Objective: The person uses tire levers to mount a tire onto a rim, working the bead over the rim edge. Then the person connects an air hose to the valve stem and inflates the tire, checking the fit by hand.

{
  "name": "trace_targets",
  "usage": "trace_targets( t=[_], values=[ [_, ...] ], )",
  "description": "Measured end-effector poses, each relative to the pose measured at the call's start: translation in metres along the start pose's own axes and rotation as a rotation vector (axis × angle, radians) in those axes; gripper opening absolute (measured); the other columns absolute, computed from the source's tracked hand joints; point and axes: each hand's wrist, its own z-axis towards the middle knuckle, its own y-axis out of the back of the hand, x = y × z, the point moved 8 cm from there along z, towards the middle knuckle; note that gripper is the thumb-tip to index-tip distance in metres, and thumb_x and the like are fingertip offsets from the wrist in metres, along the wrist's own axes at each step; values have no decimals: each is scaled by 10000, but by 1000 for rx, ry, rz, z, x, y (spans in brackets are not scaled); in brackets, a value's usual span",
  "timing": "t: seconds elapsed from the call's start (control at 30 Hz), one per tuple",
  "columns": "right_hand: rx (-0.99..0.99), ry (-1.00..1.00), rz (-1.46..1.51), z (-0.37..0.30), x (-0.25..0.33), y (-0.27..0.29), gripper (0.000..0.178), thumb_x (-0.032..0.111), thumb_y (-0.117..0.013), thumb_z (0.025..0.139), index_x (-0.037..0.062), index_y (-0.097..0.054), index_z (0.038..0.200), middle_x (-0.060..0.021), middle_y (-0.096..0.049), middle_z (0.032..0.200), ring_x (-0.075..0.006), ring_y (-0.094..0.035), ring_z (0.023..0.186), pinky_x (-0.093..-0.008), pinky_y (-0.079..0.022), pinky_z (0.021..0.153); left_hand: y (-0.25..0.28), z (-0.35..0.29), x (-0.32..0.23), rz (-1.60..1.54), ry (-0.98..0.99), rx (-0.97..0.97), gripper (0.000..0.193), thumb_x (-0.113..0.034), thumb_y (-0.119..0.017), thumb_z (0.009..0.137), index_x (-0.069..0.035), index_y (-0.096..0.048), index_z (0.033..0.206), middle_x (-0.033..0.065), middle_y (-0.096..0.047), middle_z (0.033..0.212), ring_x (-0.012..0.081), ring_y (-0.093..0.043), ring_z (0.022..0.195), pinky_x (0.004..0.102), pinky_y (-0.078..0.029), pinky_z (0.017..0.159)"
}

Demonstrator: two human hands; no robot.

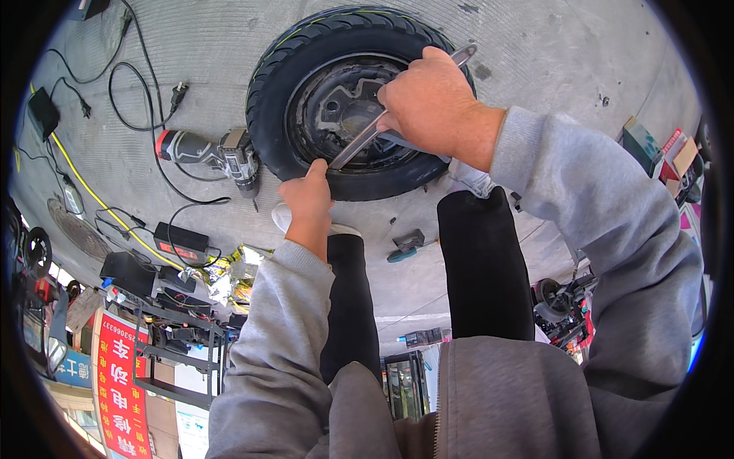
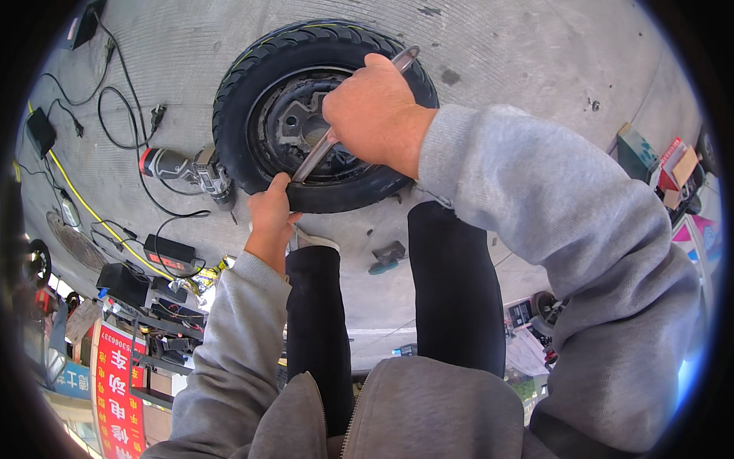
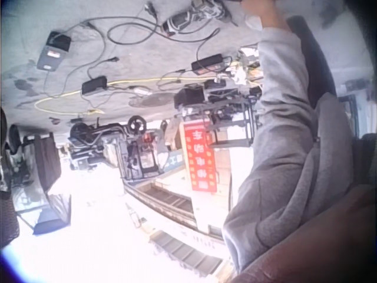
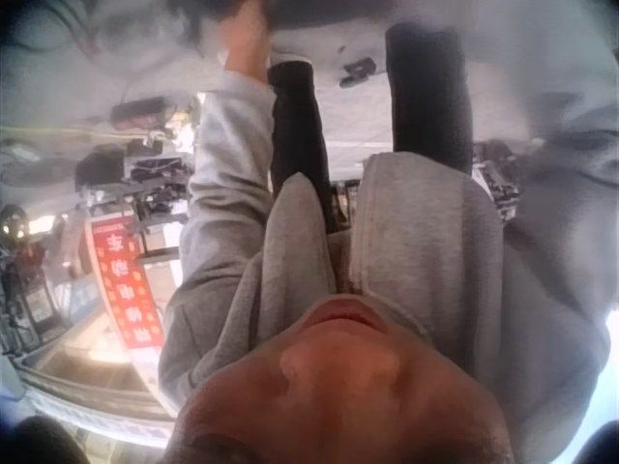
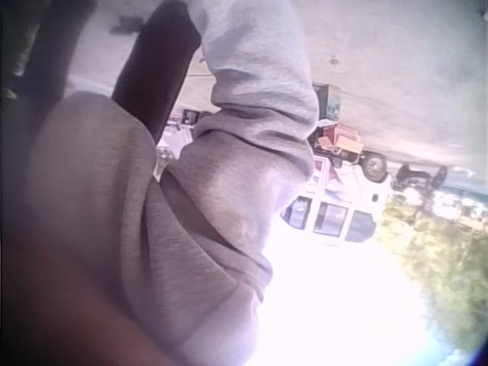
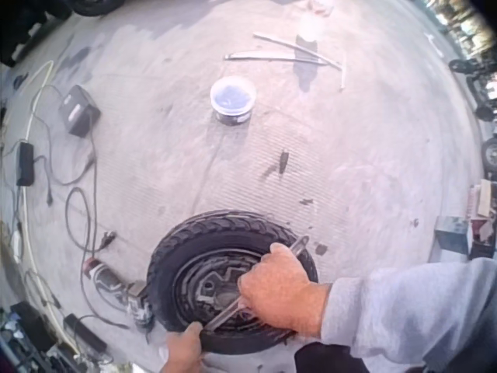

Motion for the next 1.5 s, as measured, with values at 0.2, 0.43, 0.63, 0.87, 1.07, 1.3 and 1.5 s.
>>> trace_targets(
  t=[0.2,0.43,0.63,0.87,1.07,1.3,1.5],
  values=[
    [347,43,21,-17,3,7,234,319,-671,910,99,-748,899,-97,-729,842,-294,-704,867,-431,-493,758,40,-28,-76,339,-566,-180,798,-334,-824,788,129,-439,1312,277,-539,1271,358,-549,1191,487,-480,975],
    [1019,-107,667,-26,-6,8,349,262,-491,1020,-21,-692,984,-73,-657,691,-152,-580,484,-310,-455,449,0,-49,-198,827,-1556,-49,1111,-343,-859,734,-121,-175,1581,290,-357,1474,456,-368,1376,495,-349,1120],
    [945,-552,1213,-79,27,-13,336,268,-476,1006,-15,-657,981,11,-504,643,-111,-426,419,-277,-369,393,-11,-23,-195,790,-1429,65,1110,-346,-833,762,-133,-125,1591,276,-414,1382,453,-465,1228,506,-426,1046],
    [612,-900,1221,-109,95,-12,365,320,-581,1005,-36,-649,963,-19,-559,738,-104,-488,625,-273,-412,529,-14,-26,-195,826,-1314,73,1041,-356,-781,823,-186,-105,1597,270,-375,1408,474,-434,1224,503,-442,1028],
    [332,-872,1119,-112,133,-14,428,301,-562,967,-93,-634,818,-311,-642,785,-458,-640,798,-482,-493,740,-18,-20,-190,890,-1290,68,1039,-378,-748,855,-205,-41,1597,251,-327,1453,460,-396,1260,498,-432,1044],
    [-18,-919,1183,-119,170,-17,297,163,-599,944,-79,-540,781,-304,-590,710,-491,-594,703,-515,-460,638,-19,-20,-188,924,-1262,69,1022,-390,-728,877,-199,-26,1595,265,-311,1455,470,-410,1226,507,-426,1045],
    [-130,-979,1161,-127,198,-36,268,182,-586,971,-53,-527,856,-271,-599,680,-463,-607,659,-501,-454,585,-21,-17,-185,927,-1241,77,1008,-388,-714,891,-196,-18,1594,293,-274,1483,482,-385,1266,517,-407,1061]
  ],
)
